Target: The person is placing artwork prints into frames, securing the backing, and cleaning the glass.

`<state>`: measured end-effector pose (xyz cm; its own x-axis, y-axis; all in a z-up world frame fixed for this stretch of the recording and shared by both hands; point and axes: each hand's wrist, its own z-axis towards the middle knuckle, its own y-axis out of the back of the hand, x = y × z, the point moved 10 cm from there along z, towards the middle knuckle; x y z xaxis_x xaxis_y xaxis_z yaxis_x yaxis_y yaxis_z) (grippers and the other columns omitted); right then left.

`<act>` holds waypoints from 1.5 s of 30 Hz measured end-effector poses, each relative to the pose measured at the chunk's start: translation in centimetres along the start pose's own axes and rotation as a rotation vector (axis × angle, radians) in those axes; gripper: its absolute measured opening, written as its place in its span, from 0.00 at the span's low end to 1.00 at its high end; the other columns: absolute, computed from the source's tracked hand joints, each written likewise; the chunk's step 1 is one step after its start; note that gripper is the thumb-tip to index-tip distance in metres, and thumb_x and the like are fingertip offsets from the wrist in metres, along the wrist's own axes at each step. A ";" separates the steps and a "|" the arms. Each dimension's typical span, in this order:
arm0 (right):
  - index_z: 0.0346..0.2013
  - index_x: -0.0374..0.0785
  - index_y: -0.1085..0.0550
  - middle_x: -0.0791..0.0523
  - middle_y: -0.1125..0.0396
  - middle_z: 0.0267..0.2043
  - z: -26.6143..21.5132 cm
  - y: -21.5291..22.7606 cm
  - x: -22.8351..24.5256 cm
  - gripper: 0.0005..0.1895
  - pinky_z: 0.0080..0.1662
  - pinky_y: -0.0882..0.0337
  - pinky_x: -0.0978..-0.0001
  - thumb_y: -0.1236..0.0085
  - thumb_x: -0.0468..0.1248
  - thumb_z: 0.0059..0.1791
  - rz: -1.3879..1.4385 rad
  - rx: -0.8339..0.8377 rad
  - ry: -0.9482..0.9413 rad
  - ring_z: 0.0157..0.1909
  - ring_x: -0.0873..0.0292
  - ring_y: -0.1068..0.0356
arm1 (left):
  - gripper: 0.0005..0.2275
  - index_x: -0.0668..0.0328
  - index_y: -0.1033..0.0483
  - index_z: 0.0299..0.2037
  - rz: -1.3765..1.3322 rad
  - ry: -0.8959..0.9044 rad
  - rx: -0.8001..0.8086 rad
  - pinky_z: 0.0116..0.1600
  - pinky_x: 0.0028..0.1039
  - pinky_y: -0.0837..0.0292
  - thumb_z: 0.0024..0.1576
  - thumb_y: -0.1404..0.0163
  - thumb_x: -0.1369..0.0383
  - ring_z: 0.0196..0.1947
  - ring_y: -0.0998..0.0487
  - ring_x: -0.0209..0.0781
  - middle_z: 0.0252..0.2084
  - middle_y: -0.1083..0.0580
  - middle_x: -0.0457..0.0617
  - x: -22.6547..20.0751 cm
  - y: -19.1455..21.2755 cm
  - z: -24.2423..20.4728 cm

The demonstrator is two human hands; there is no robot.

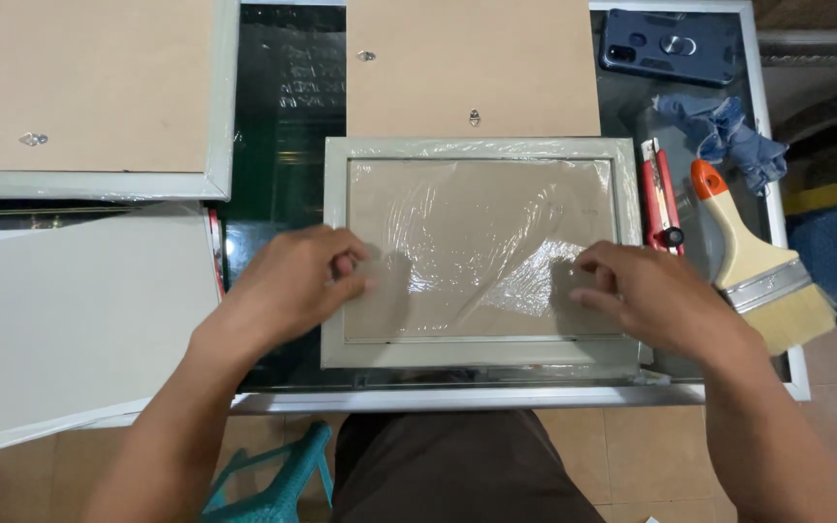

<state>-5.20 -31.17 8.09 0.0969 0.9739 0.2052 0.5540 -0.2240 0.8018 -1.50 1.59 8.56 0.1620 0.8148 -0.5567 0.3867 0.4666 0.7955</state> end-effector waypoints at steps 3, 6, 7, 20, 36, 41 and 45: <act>0.59 0.54 0.31 0.59 0.25 0.44 -0.3 -2.6 -0.5 0.24 0.41 0.29 0.55 0.42 0.52 0.49 -0.105 -0.003 0.059 0.44 0.51 0.26 | 0.18 0.45 0.23 0.54 0.078 0.092 0.182 0.44 0.39 0.27 0.54 0.40 0.57 0.42 0.19 0.45 0.42 0.20 0.42 1.5 -3.5 -1.6; 0.52 0.49 0.28 0.53 0.25 0.40 0.4 -3.5 -0.8 0.16 0.42 0.27 0.50 0.45 0.46 0.51 -0.093 -0.073 0.118 0.44 0.42 0.25 | 0.11 0.51 0.22 0.47 0.117 0.008 0.143 0.41 0.45 0.25 0.56 0.43 0.64 0.40 0.19 0.56 0.39 0.21 0.50 0.8 -3.7 -1.6; 0.46 0.46 0.24 0.51 0.24 0.32 0.7 -3.5 -0.7 0.10 0.41 0.25 0.51 0.48 0.41 0.53 -0.079 -0.088 0.141 0.41 0.39 0.23 | 0.04 0.55 0.19 0.39 0.128 -0.061 0.088 0.37 0.49 0.23 0.57 0.45 0.69 0.35 0.19 0.65 0.34 0.21 0.56 -0.1 -3.0 -1.6; 0.72 0.28 0.51 0.36 0.52 0.74 -6.3 9.8 3.2 0.25 0.75 0.36 0.45 0.56 0.30 0.63 0.567 -1.052 0.901 0.73 0.35 0.43 | 0.34 0.55 0.71 0.80 -0.662 -0.623 -0.460 0.96 0.47 0.67 0.75 0.54 0.66 0.91 0.66 0.52 0.86 0.67 0.51 -5.6 5.9 -0.3; 0.51 0.25 0.23 0.43 0.30 0.51 1.5 6.1 -2.7 0.10 0.58 0.30 0.58 0.49 0.23 0.56 0.463 -1.020 0.564 0.55 0.47 0.31 | 0.21 0.60 0.30 0.66 -0.074 -0.351 -0.625 0.74 0.57 0.51 0.65 0.47 0.62 0.76 0.48 0.66 0.73 0.40 0.63 1.6 0.1 5.2; 0.52 0.25 0.23 0.44 0.31 0.52 2.4 5.7 -4.1 0.11 0.55 0.27 0.67 0.49 0.24 0.56 0.598 -1.000 0.502 0.55 0.51 0.30 | 0.32 0.57 0.40 0.72 -0.069 -0.194 -0.475 0.75 0.60 0.64 0.61 0.43 0.53 0.78 0.57 0.64 0.77 0.48 0.63 2.2 -0.9 5.9; 0.53 0.26 0.24 0.44 0.31 0.53 2.5 5.8 -3.9 0.11 0.54 0.28 0.67 0.49 0.24 0.57 0.602 -0.968 0.486 0.55 0.51 0.31 | 0.33 0.57 0.42 0.73 -0.072 -0.143 -0.399 0.76 0.58 0.69 0.61 0.43 0.53 0.79 0.63 0.61 0.79 0.53 0.61 2.3 -1.4 6.6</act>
<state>-0.26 -36.20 10.50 -0.3069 0.6386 0.7057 -0.3308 -0.7668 0.5501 4.30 0.59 4.60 0.2825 0.7324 -0.6195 0.0242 0.6402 0.7678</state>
